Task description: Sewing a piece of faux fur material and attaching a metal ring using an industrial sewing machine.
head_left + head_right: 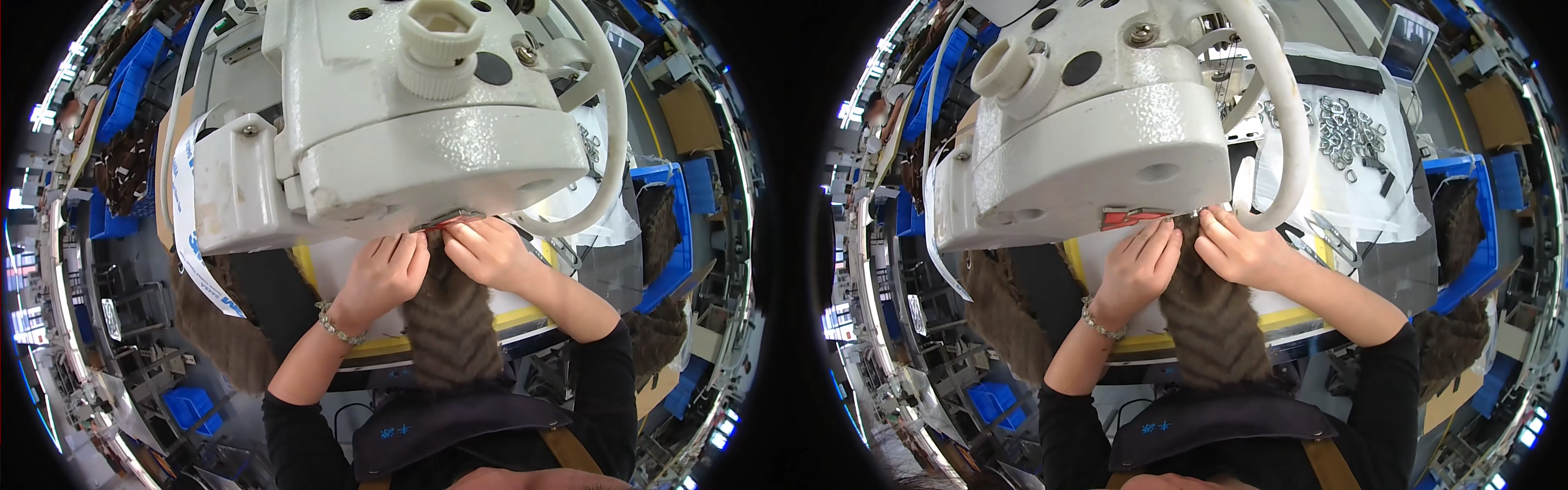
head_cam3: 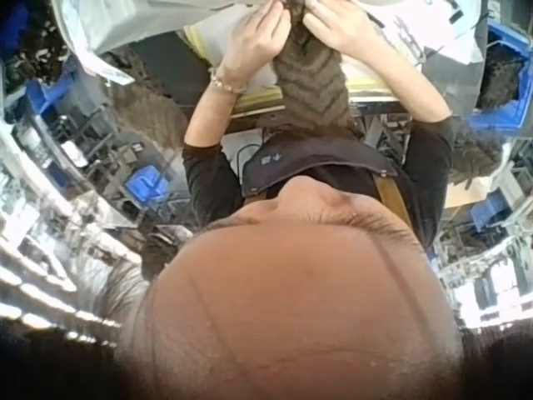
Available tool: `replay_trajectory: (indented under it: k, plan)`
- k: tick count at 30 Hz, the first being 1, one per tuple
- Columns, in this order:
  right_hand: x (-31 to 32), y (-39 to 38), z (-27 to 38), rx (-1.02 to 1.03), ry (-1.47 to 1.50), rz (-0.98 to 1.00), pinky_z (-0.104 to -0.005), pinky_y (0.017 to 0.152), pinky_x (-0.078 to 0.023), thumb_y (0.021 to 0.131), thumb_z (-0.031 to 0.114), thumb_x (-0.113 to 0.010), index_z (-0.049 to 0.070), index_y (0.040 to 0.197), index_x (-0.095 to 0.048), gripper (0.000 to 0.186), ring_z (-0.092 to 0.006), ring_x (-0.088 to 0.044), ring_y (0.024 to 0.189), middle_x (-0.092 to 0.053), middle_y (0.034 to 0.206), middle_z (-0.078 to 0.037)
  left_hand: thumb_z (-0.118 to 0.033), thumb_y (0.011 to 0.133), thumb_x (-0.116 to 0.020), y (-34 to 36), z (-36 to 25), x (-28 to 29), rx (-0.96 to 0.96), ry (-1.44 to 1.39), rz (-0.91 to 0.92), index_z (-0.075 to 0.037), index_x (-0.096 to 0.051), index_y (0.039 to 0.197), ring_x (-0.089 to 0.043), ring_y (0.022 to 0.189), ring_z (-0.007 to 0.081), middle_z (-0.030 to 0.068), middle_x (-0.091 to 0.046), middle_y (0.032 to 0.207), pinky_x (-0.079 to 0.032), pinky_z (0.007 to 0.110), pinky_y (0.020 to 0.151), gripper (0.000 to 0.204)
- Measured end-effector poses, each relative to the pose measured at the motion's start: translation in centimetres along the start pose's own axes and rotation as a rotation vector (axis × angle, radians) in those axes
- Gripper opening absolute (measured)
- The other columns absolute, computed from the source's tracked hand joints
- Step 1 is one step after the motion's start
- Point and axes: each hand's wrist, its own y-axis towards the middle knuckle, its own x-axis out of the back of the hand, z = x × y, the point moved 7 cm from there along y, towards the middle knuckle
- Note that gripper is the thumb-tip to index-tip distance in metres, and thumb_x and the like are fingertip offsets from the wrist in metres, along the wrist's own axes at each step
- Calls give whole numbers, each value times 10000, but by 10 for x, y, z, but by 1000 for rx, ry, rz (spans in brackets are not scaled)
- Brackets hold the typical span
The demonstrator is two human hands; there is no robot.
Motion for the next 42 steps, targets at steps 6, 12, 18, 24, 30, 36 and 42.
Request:
replay_trajectory:
  k: [6,12,18,24,30,36,42]
  plan:
    - [-2,-2,6,34,24,-2,-265,630,-539,671,93,-611,45,772,-577,117,-202,-664,891,-643,933,-112,-52,769,-659,-3,-4,3,-38,-5,4,-4,-675,925,-676,908,244,134,-677,986,-554,313,718,164]
    - [2,-2,4,14,63,-35,-281,626,-511,629,80,-620,4,763,-595,155,-201,-644,775,-640,897,-114,-44,757,-668,-1,-4,3,-26,-23,20,-6,-676,920,-675,900,239,136,-674,985,-552,311,703,167]
    - [8,-6,16,86,141,-52,-291,660,-530,609,73,-639,2,736,-598,151,-221,-663,825,-647,906,-143,-57,761,-654,-9,-12,10,-196,-66,-61,-11,-643,839,-626,848,212,106,-642,911,-519,269,675,92]
    - [8,-8,16,105,85,-48,-259,638,-504,635,132,-609,41,748,-595,146,-210,-659,843,-639,889,-121,-60,766,-659,-6,-14,13,-221,-44,-61,-16,-642,831,-617,860,210,111,-636,928,-517,270,668,80]
    - [3,-5,8,34,76,-76,-296,634,-514,600,76,-617,-6,737,-609,161,-225,-655,822,-647,907,-150,-44,741,-673,-1,-5,5,-138,-25,13,-22,-677,917,-642,874,219,103,-652,979,-536,302,670,177]
    - [6,-7,13,58,94,-77,-301,652,-511,563,101,-603,-2,747,-607,211,-220,-640,801,-641,908,-146,-52,735,-685,-6,-10,9,-179,-40,-14,-26,-678,925,-646,882,212,98,-657,989,-532,301,679,192]
    - [3,-5,6,13,34,-128,-266,593,-475,598,127,-605,67,693,-564,119,-158,-575,657,-596,833,-72,-55,726,-693,2,-5,9,-136,-25,1,-29,-686,920,-648,878,206,84,-665,980,-534,302,682,195]
